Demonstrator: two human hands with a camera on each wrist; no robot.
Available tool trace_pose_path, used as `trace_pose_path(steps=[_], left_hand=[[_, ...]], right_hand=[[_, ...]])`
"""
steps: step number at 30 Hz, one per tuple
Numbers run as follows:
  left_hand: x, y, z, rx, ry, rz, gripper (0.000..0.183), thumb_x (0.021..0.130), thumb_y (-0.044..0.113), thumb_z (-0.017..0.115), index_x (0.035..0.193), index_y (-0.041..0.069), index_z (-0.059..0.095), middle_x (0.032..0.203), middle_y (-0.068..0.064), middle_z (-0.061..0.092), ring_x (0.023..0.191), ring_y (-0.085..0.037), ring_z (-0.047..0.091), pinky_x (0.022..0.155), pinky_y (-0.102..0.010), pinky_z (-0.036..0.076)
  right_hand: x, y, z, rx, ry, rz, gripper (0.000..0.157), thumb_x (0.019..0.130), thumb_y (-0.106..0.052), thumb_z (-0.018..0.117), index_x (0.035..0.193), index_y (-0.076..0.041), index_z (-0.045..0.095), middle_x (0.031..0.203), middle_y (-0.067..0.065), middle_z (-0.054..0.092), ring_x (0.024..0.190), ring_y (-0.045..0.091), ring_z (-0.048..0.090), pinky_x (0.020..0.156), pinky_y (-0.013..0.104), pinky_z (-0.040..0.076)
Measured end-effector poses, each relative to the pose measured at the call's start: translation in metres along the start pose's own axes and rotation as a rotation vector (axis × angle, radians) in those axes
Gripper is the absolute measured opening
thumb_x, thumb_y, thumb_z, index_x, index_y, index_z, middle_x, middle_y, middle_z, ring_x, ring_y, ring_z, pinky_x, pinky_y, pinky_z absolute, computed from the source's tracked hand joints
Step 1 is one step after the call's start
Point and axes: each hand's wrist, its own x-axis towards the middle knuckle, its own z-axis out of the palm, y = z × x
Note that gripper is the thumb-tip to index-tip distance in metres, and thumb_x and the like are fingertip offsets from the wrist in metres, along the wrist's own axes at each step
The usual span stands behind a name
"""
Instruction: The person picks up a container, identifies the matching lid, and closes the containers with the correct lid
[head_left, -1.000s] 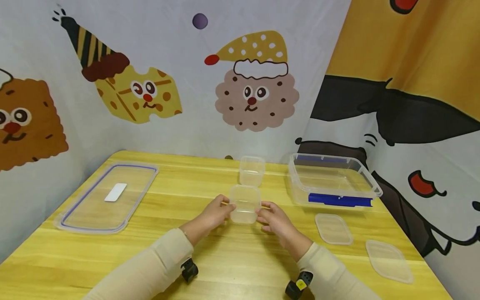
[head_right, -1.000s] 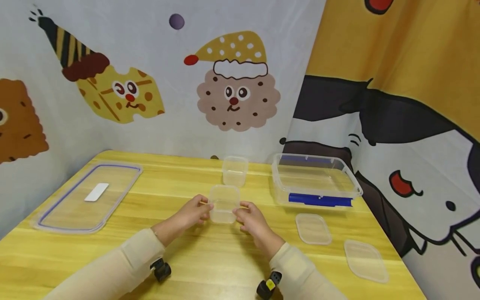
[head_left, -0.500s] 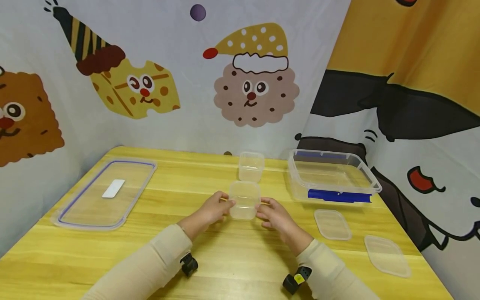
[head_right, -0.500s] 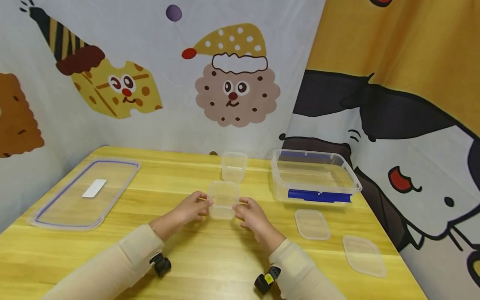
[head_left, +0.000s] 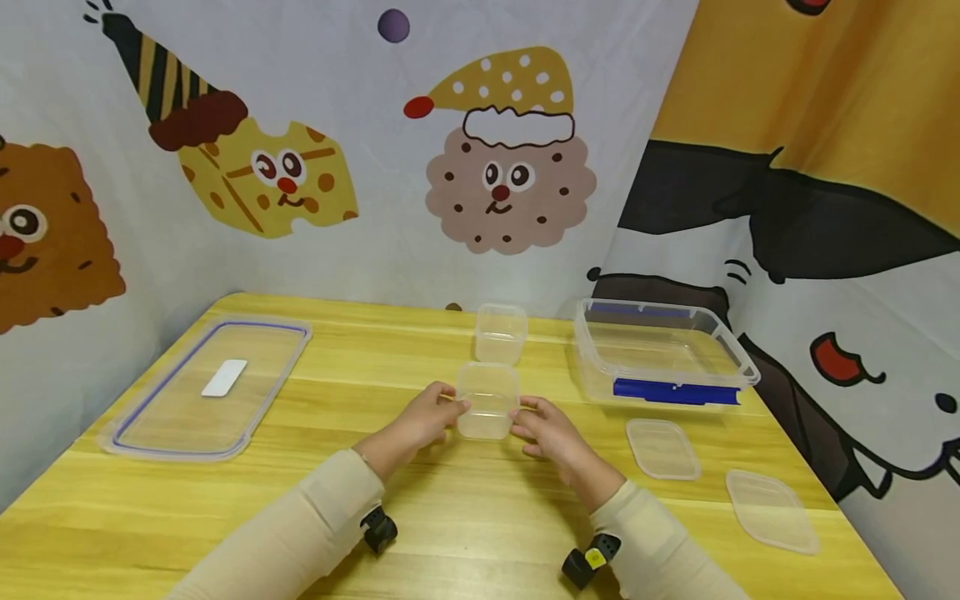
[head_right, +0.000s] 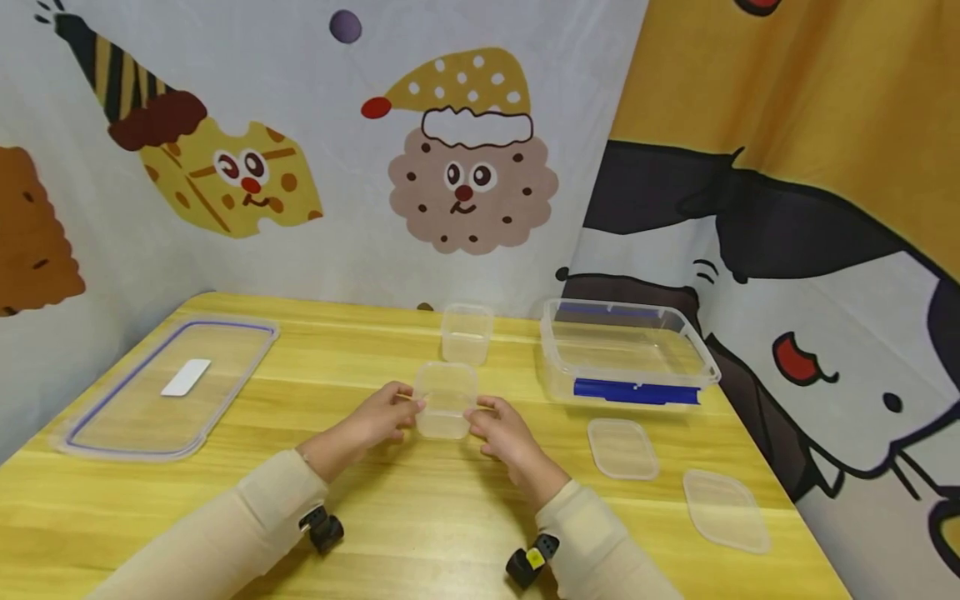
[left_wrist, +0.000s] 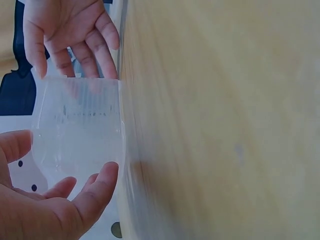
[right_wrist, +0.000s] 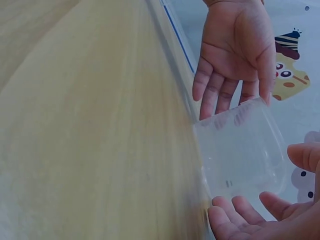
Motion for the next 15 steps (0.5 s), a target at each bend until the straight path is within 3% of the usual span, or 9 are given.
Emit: trace_pose_path(steps=[8,15], left_hand=[[-0.003,0.002,0.001,-0.004,-0.014,-0.006,0.049,0.101,0.024,0.051,0.139,-0.003,0.036,0.13,-0.026,0.049,0.111,-0.035,0.054,0.087,-0.048,0.05],[-0.003,0.002,0.002,-0.004,-0.006,0.001,0.05,0.1,0.024,0.051,0.139,-0.004,0.037,0.127,-0.025,0.051,0.108,-0.034,0.055,0.083,-0.045,0.051]], right_hand=[[-0.006,-0.002,-0.007,-0.014,0.019,-0.069,0.051,0.098,-0.018,0.052,0.142,0.002,0.039,0.138,0.027,0.048,0.123,0.041,0.051,0.094,0.053,0.048],[-0.013,-0.009,-0.021,-0.166,0.049,-0.147,0.054,0.097,-0.018,0.057,0.145,-0.002,0.038,0.14,0.022,0.047,0.127,0.04,0.047,0.1,0.054,0.043]])
